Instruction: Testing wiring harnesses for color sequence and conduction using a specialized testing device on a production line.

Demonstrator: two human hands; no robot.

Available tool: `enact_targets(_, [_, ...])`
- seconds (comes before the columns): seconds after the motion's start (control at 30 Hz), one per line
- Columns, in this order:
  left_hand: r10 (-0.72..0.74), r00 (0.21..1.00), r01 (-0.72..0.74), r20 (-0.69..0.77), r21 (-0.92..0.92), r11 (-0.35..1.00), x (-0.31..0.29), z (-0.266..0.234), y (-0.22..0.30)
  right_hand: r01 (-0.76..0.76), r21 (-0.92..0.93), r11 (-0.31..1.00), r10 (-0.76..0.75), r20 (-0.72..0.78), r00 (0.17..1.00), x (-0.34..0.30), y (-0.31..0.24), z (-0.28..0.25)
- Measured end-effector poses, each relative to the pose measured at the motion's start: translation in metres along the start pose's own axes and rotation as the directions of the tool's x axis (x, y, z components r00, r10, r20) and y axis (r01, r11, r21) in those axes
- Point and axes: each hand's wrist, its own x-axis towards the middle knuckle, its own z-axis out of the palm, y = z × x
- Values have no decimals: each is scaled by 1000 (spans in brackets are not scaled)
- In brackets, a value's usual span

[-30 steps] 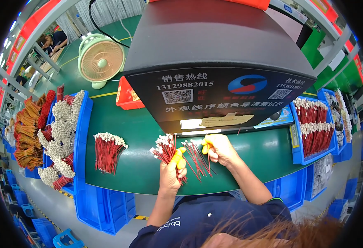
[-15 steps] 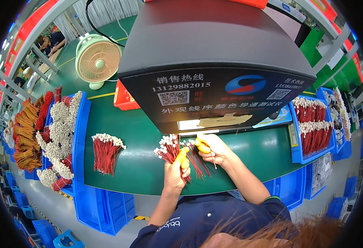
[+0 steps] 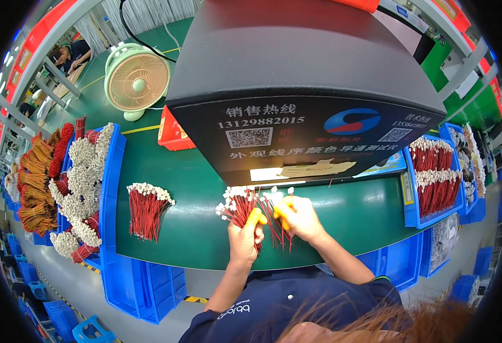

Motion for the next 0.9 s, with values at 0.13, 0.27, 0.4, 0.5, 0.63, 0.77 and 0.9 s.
enact_targets(0.13, [-8,1000,6,-27,-79,997,0,-7,1,2,139,990,16,-124,992,14,9,-10])
enact_targets(0.27, [-19,1000,20,7,-93,995,-2,-8,1,-15,225,974,43,-121,992,17,11,-8])
enact_targets(0.4, [-25,1000,26,12,-80,996,-3,-11,-2,-81,-131,988,81,-3,997,11,-4,-12])
enact_targets(0.5, [-83,995,88,50,-130,988,-5,-7,-3,428,-580,694,-542,-29,840,3,6,-4])
enact_targets(0.63, [-90,991,106,95,-179,978,-9,2,-13,437,-127,891,-436,34,899,8,13,9])
enact_targets(0.77, [-61,998,63,22,-80,995,-10,-2,-9,17,305,952,-21,10,1000,10,7,1])
enact_targets(0.9, [-62,997,67,55,-91,994,-16,-6,-2,35,555,831,-69,39,997,17,13,-2])
